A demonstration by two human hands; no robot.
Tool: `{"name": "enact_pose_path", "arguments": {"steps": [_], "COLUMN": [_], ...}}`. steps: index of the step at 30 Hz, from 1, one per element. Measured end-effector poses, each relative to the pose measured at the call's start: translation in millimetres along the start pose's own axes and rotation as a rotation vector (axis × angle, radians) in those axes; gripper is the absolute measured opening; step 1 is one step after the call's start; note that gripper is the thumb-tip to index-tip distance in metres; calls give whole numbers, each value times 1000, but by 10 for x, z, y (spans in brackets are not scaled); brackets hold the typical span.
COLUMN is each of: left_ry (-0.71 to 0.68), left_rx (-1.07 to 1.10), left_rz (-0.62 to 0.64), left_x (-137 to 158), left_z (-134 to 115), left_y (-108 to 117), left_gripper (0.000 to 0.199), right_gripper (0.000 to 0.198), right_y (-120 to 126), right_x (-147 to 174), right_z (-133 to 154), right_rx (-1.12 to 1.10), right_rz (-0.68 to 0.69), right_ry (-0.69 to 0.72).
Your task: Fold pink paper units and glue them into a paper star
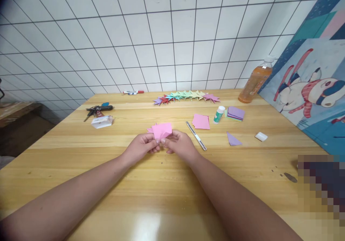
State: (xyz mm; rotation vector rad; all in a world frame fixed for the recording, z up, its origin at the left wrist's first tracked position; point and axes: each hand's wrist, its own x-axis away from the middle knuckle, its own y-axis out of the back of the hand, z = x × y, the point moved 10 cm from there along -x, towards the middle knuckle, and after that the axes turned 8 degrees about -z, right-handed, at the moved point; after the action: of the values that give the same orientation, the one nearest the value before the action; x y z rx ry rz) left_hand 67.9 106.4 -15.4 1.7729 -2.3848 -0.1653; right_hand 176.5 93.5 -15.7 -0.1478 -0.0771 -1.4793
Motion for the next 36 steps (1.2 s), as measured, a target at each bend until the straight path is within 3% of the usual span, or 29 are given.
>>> {"name": "enact_pose_path", "arguments": {"steps": [6,16,28,36], "left_ry": [-30,-29,-43,-169], "left_rx": [-63,-71,-39,-80], "left_rz": [3,6,6,-38], "left_x": [18,16,3,-15], "left_z": [-42,-40,-41,-41], "left_y": [-34,-73,-75,-101], "left_gripper": [31,24,22,32], "right_gripper": [23,29,31,31], "right_y": [80,140,113,134], "right_x": [-18,-26,-8,-55], "right_z": [-38,-54,-39,-123], "right_rx": [-8,-24,-34,-58], "right_rz": [-95,-166,-142,-147], "right_ry": [-38,-71,-68,-73]}}
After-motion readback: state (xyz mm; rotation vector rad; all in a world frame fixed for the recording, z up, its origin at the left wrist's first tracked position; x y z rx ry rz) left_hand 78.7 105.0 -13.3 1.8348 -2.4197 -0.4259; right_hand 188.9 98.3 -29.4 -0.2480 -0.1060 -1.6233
